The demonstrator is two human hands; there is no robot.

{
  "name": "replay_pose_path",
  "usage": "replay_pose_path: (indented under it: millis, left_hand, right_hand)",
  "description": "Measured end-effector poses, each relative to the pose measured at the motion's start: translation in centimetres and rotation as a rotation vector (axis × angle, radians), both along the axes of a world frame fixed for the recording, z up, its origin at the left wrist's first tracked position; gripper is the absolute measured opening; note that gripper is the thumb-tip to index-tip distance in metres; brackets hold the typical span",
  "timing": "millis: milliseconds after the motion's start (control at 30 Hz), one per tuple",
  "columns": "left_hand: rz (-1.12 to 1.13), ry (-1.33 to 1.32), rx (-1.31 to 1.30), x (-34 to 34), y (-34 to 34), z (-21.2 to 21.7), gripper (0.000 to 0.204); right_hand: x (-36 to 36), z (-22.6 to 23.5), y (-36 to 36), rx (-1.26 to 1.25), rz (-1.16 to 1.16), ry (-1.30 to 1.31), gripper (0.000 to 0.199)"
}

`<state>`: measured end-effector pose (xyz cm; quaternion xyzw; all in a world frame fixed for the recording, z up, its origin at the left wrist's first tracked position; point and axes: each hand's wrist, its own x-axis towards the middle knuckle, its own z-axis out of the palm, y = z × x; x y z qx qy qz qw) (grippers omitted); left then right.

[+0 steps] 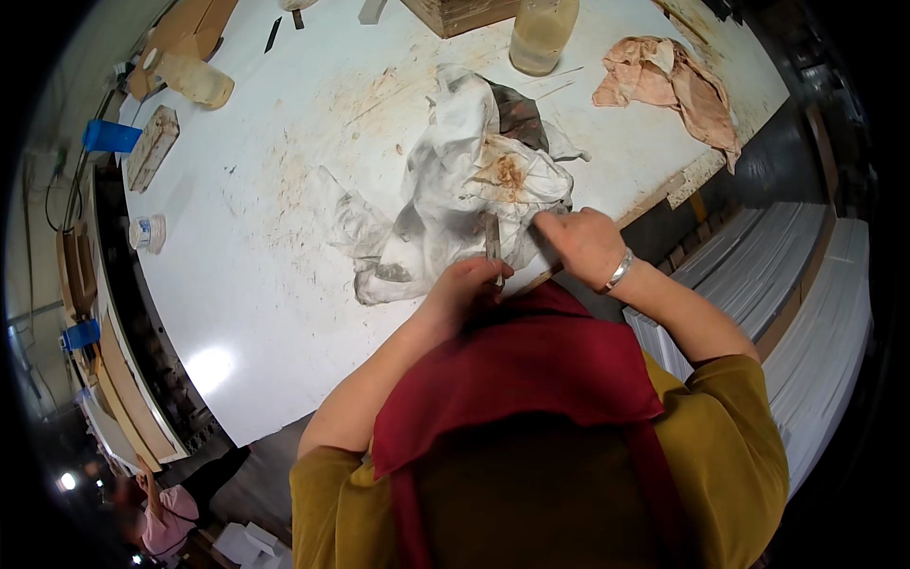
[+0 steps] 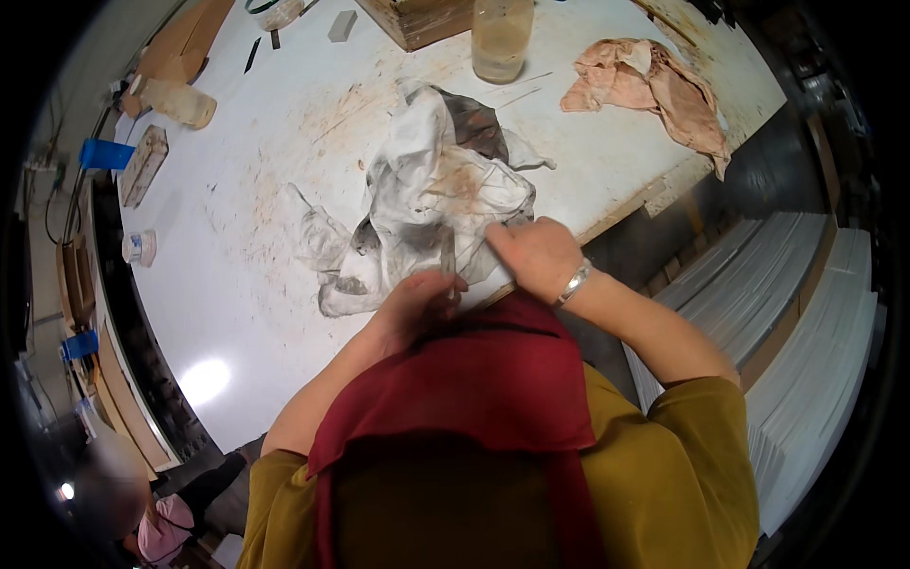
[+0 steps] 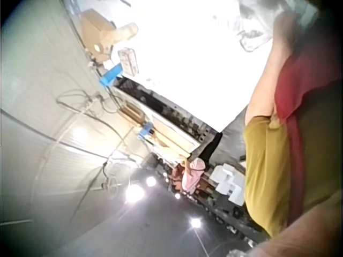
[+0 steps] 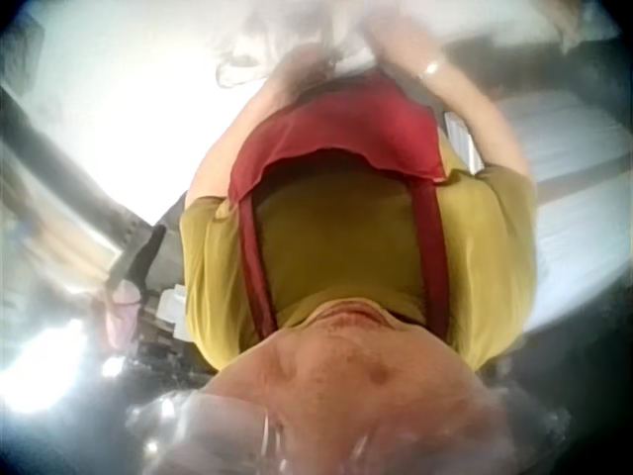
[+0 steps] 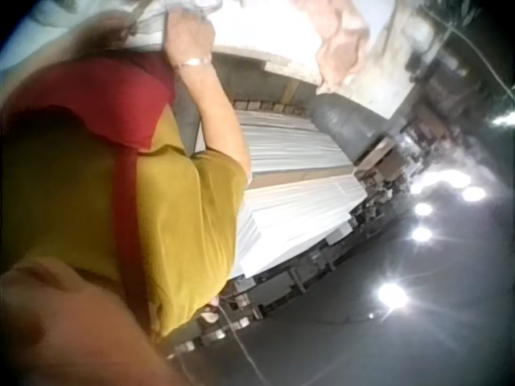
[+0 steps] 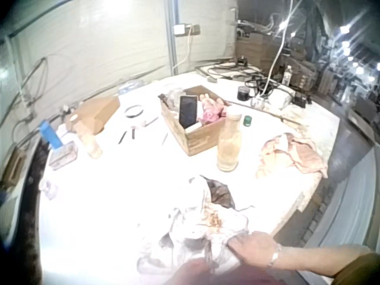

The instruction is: The person uses a metal scraper to scrape the surface of a flat object on a workbench, wipes it with a cloth, and applies liquid from a bottle.

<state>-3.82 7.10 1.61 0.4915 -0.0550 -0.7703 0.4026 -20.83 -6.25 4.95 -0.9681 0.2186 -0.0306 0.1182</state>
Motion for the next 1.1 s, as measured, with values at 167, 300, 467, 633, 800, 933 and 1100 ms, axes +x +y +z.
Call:
replay_pose_path:
  millis: [167, 300, 467, 633, 800, 933, 1100]
  left_hand:
    - [0.010, -0.062, -0.033, -0.4, -0.2, 0.1, 0.025]
    - [0.010, -0.051, -0.105, -0.5, -0.3, -0.3, 0.026]
    - [0.048, -0.046, -0.069, -0.3, -0.2, -0.4, 0.025]
    - [0.024, -0.058, -0.046, 0.0, 0.1, -0.1, 0.022]
    - [0.065, -0.043, -0.037, 0.0, 0.2, -1.1, 0.016]
    - [0.086, -0.048, -0.027, 0.3, 0.5, -1.0, 0.015]
    - [0.046, -0.064, -0.031, 0.2, 0.6, -1.4, 0.017]
  right_hand:
    - [0.6, -1.6, 0.7, -0.069, 0.164, 0.136, 0.010]
    - [1.4, -2.7, 0.1, -0.123, 0.152, 0.225, 0.014]
    - [1.8, -2.9, -0.7, -0.133, 0.192, 0.246, 0.014]
    - [0.9, -2.5, -0.2, -0.092, 0.218, 0.169, 0.014]
    - [1.7, -3.7, -0.6, -0.125, 0.177, 0.227, 0.014]
    - [1.9, -2.6, -0.9, -0.102, 0.177, 0.255, 0.014]
    - [1.2, -3.9, -0.9, -0.108, 0.144, 0.229, 0.016]
